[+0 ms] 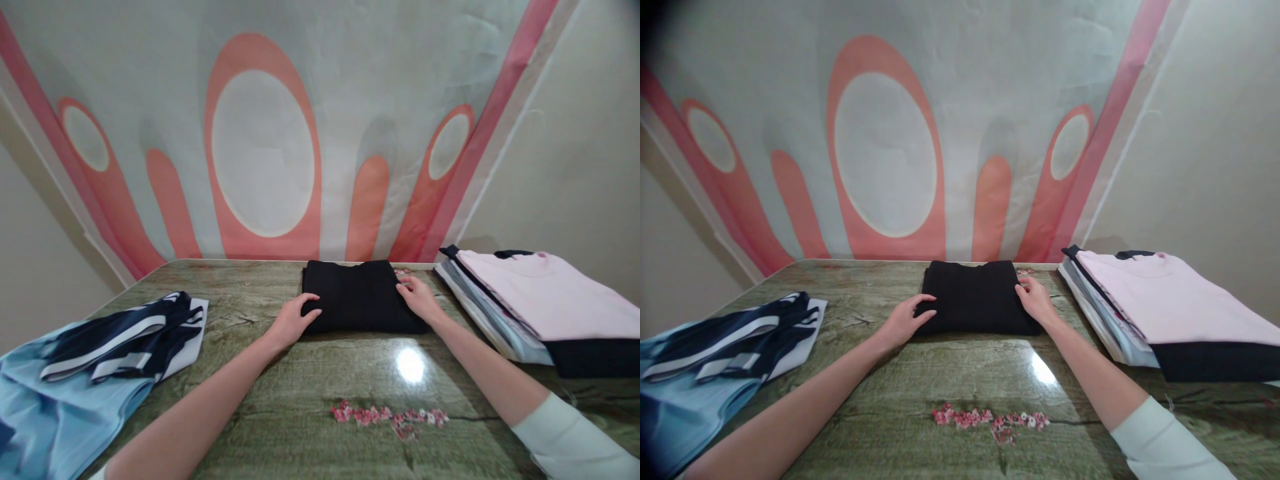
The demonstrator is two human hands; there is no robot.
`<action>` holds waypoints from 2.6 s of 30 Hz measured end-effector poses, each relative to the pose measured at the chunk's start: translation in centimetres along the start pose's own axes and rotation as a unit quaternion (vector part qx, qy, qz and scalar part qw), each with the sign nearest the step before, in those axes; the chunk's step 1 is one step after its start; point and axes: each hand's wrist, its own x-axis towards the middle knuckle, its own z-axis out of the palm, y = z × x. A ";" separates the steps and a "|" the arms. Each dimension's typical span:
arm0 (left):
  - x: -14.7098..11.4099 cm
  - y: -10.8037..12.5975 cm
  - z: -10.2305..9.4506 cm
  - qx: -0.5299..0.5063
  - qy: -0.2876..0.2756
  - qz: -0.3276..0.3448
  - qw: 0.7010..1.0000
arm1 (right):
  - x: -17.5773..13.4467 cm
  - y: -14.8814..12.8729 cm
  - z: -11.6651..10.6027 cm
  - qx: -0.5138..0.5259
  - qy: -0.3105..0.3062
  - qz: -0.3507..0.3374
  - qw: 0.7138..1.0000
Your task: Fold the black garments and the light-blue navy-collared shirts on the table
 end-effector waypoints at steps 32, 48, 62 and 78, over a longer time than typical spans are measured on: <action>-1.4 2.8 0.1 0.301 -0.204 0.251 0.897 | -2.4 -2.7 1.4 0.037 -0.004 -0.098 0.994; -1.1 2.5 0.2 0.252 -0.167 0.216 0.929 | -2.1 -2.6 0.8 -0.058 0.003 -0.103 0.993; 1.9 1.2 -1.1 0.136 -0.052 0.153 0.977 | -0.9 -1.1 0.2 -0.053 0.043 -0.035 0.997; 16.6 -5.8 1.3 0.111 0.018 -0.174 0.978 | 0.2 0.3 1.6 0.063 0.053 -0.037 0.996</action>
